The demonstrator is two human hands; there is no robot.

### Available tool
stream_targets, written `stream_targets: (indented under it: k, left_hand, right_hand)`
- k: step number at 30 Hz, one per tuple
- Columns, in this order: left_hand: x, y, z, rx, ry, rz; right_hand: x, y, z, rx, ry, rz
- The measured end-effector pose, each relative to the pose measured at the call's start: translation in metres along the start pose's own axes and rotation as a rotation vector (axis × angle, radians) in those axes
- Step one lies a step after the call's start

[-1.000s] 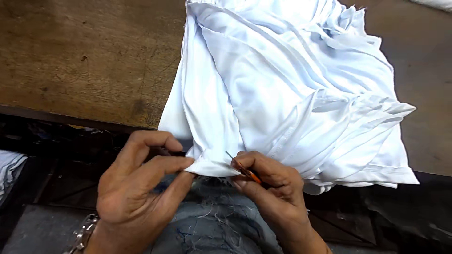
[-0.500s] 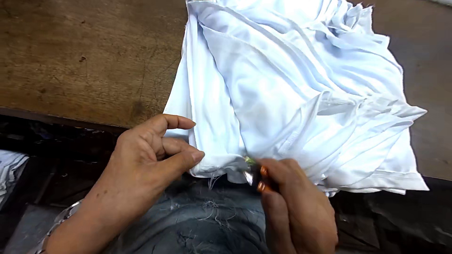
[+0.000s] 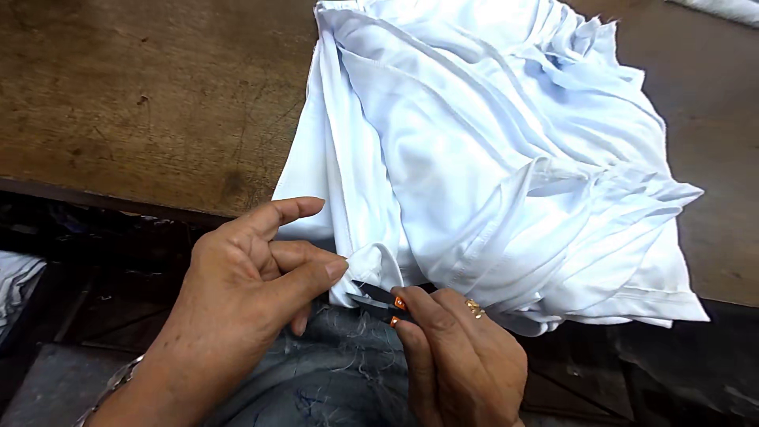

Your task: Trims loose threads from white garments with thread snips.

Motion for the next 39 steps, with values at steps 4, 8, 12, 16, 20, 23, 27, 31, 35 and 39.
stream_targets:
  k: [4, 8, 12, 16, 20, 23, 27, 31, 35, 39]
  left_hand:
    - [-0.002, 0.003, -0.001, -0.026, -0.035, -0.025]
    - [-0.004, 0.002, -0.002, -0.019, -0.054, -0.029]
    - [-0.002, 0.001, -0.003, 0.001, -0.051, -0.013]
    - [-0.002, -0.001, -0.003, 0.014, -0.053, -0.005]
    - [-0.001, 0.004, -0.004, -0.033, -0.050, -0.062]
    - [0.000, 0.008, -0.004, -0.045, -0.053, -0.084]
    - [0.001, 0.008, -0.004, -0.026, -0.043, -0.079]
    - [0.001, 0.009, -0.004, -0.023, -0.032, -0.090]
    - [0.002, 0.008, -0.004, -0.008, -0.019, -0.077]
    - [0.002, 0.008, -0.004, -0.003, -0.010, -0.072]
  right_hand:
    - [0.000, 0.000, 0.000, 0.004, 0.007, 0.005]
    - [-0.002, -0.001, -0.002, 0.021, 0.018, 0.004]
    - [-0.002, 0.001, 0.000, 0.025, 0.007, -0.017]
    - [-0.002, 0.001, 0.001, 0.035, 0.010, 0.018]
    - [0.000, -0.003, 0.000, 0.066, 0.012, 0.114]
    - [0.002, -0.005, -0.001, 0.068, 0.000, 0.151]
    - [0.007, -0.009, -0.001, 0.089, 0.010, 0.263]
    - [0.014, -0.016, -0.001, 0.123, 0.054, 0.476]
    - [0.018, -0.019, -0.001, 0.154, 0.074, 0.595]
    - [0.015, -0.018, 0.000, 0.132, 0.040, 0.532]
Point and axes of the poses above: each hand's wrist, its own z-axis towards the middle knuckle, its own x-axis out of the palm, y = z × x, the point moved 8 cm from there along z, towards the middle knuckle, and after that the axes turned 10 degrees about -z, right-handed, at the moved point
